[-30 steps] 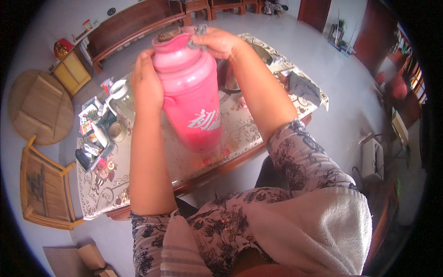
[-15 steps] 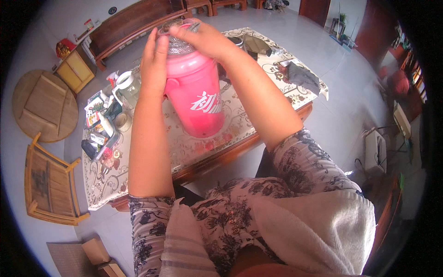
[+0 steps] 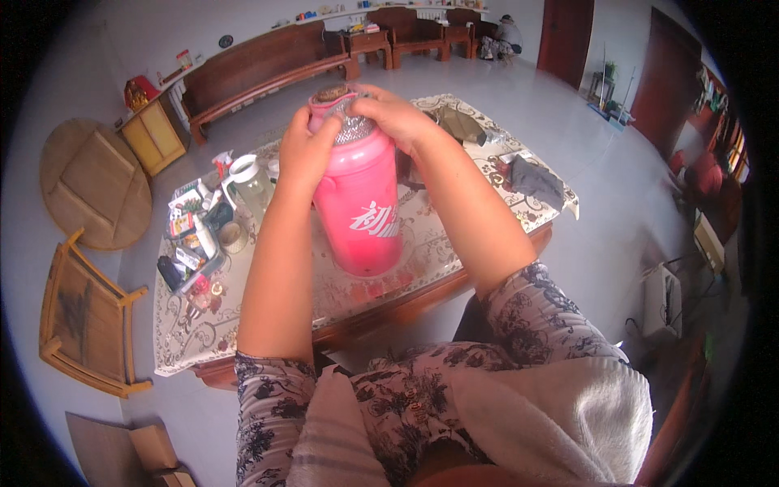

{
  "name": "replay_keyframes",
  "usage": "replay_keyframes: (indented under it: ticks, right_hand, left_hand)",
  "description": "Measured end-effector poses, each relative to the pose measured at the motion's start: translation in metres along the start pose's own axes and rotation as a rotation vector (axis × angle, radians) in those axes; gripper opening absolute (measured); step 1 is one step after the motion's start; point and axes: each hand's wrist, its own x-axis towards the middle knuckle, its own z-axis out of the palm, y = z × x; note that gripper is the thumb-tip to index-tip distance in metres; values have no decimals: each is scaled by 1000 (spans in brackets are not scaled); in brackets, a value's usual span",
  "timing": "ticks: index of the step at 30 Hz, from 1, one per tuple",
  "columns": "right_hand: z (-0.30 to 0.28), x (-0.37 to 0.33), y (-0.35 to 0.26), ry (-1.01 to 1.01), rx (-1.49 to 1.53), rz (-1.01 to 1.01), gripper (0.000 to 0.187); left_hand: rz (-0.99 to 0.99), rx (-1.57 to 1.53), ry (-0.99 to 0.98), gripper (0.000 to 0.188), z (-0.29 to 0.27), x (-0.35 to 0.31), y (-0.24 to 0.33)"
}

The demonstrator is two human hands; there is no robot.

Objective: The person scrubs the exterior of a pink plastic water jug using a metal scouring pad. They rotate the jug to clean different sides and the top rim while holding it on a table.

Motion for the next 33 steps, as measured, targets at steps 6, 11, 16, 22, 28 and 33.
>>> replay_keyframes:
  ticks: [6,11,16,22,28,33]
  right_hand:
    - [5,-2,8,93,-95,-8,59]
    - [19,-14,3,219,-177,11,59]
    - [25,-19,-7,186,-109,21,54]
    - [22,-16,-4,178,-172,-1,56]
    - [40,-11,-9,154,-115,66,53]
    - [61,-17,-1,183,-215,9,53]
  left_hand:
    - [-123,-219,-124,49,-16,-9,14]
    - [56,-183,-159,50,-51,32,-37]
    - [-85,-261,-181,48,-20,58,-80]
    - [3,202,-121,53,-23,48,-68]
    - [-129,455,13,50,-36,14,-34]
    - [-160,620,181,45,-39,-27,-4]
